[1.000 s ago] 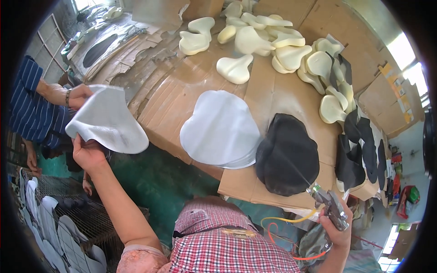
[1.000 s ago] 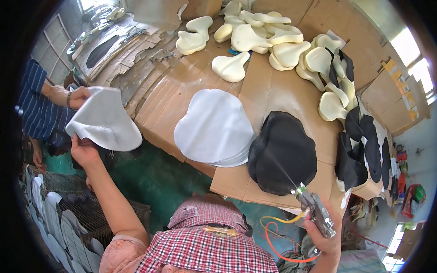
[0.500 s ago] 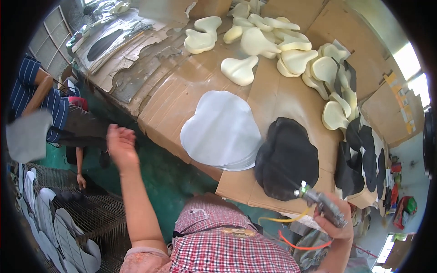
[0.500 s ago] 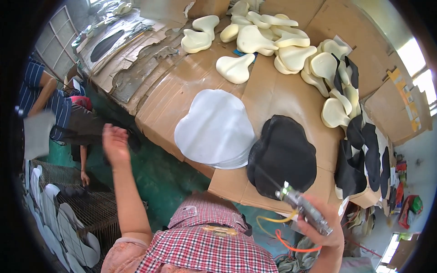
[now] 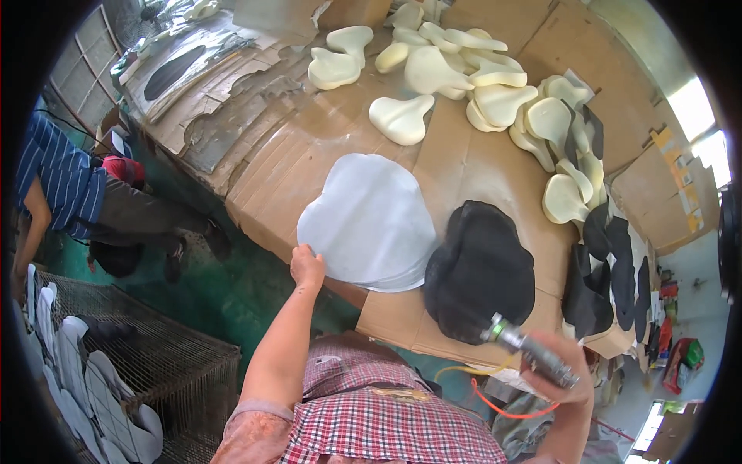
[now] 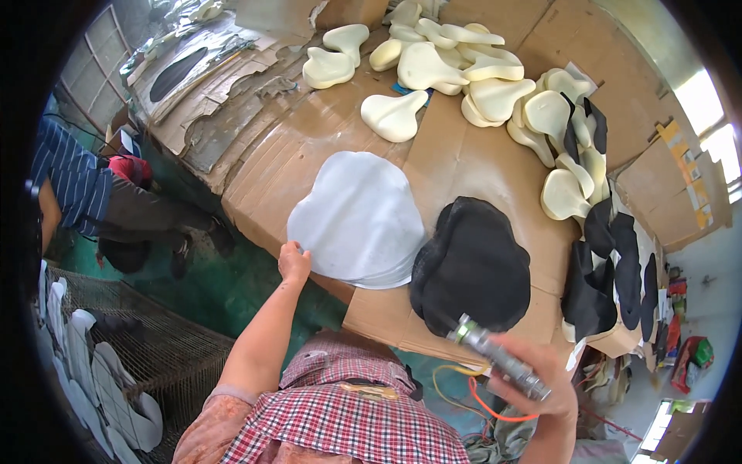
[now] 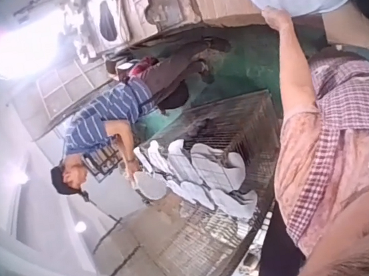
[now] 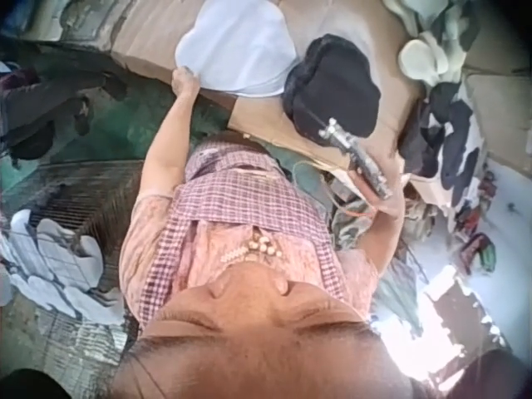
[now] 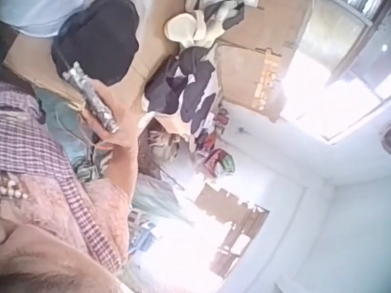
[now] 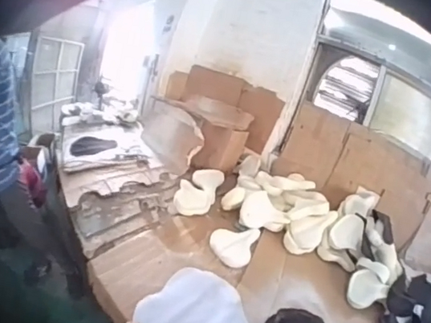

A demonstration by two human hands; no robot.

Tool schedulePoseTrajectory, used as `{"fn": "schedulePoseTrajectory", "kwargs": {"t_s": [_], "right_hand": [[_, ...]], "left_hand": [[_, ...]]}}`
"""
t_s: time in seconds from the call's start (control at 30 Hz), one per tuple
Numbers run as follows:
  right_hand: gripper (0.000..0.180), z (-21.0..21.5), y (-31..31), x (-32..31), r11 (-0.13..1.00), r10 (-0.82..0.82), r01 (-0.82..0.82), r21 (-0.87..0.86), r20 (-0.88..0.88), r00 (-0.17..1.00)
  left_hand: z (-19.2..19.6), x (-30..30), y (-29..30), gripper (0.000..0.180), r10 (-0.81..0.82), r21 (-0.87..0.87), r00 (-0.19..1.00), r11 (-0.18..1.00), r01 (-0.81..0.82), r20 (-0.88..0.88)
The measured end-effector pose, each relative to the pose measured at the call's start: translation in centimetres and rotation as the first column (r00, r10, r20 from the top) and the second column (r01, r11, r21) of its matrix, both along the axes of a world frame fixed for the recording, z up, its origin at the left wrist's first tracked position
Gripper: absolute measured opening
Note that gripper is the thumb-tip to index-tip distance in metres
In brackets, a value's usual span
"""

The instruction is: Applying adhesive to bicycle seat covers using a spray gun and handing them to a coworker in a manufacturing facility.

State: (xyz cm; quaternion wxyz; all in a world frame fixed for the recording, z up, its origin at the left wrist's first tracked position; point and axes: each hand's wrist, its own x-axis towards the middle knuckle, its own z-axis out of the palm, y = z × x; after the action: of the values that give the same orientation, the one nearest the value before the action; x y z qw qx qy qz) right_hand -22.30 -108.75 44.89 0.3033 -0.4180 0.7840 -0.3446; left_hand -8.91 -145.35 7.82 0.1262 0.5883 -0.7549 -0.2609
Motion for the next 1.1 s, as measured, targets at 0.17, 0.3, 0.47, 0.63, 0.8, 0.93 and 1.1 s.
{"fn": "schedulePoseTrajectory", "kwargs": {"t_s": [0.17, 0.3, 0.47, 0.63, 0.8, 0.93, 1.1], "right_hand": [[0.051, -1.2, 1.4, 1.8, 0.960, -0.264, 0.276, -0.052, 0.162, 0.951], [0.053, -1.5, 3.1, 1.8, 0.975, -0.212, 0.220, -0.024, 0.182, 0.960], [0.054, -1.2, 1.2, 3.1, 0.973, -0.220, 0.230, 0.001, 0.298, 0.929], [0.053, -1.2, 3.1, 2.2, 0.935, -0.333, 0.351, -0.054, 0.212, 0.919], [0.053, -2.2, 2.5, 3.2, 0.917, -0.376, 0.395, -0.054, 0.214, 0.902], [0.056, -2.1, 2.1, 2.9, 0.983, -0.151, 0.170, -0.073, 0.217, 0.965], [0.054, -2.7, 2.0, 2.7, 0.939, -0.286, 0.321, -0.120, 0.243, 0.927]], "left_hand": [[0.6, -0.5, -0.6, 0.012, -0.019, 0.163, 1.000, 0.986, 0.020, -0.004], [2.7, -1.1, -0.2, 0.005, 0.020, 0.121, 0.995, 0.993, -0.009, -0.093], [2.1, -1.7, -0.4, 0.007, 0.026, 0.067, 0.974, 0.998, -0.011, -0.226], [1.4, -1.5, -0.4, 0.040, 0.495, 0.542, 0.649, 0.827, -0.147, -0.578], [1.6, -0.9, -0.7, 0.054, 0.717, 0.803, 0.524, 0.588, -0.098, -0.460], [-1.1, -0.5, -1.2, 0.053, 0.618, 0.671, 0.599, 0.721, -0.174, -0.509], [-0.1, -2.0, -1.0, 0.048, 0.360, 0.518, 0.759, 0.854, -0.035, -0.543]]}}
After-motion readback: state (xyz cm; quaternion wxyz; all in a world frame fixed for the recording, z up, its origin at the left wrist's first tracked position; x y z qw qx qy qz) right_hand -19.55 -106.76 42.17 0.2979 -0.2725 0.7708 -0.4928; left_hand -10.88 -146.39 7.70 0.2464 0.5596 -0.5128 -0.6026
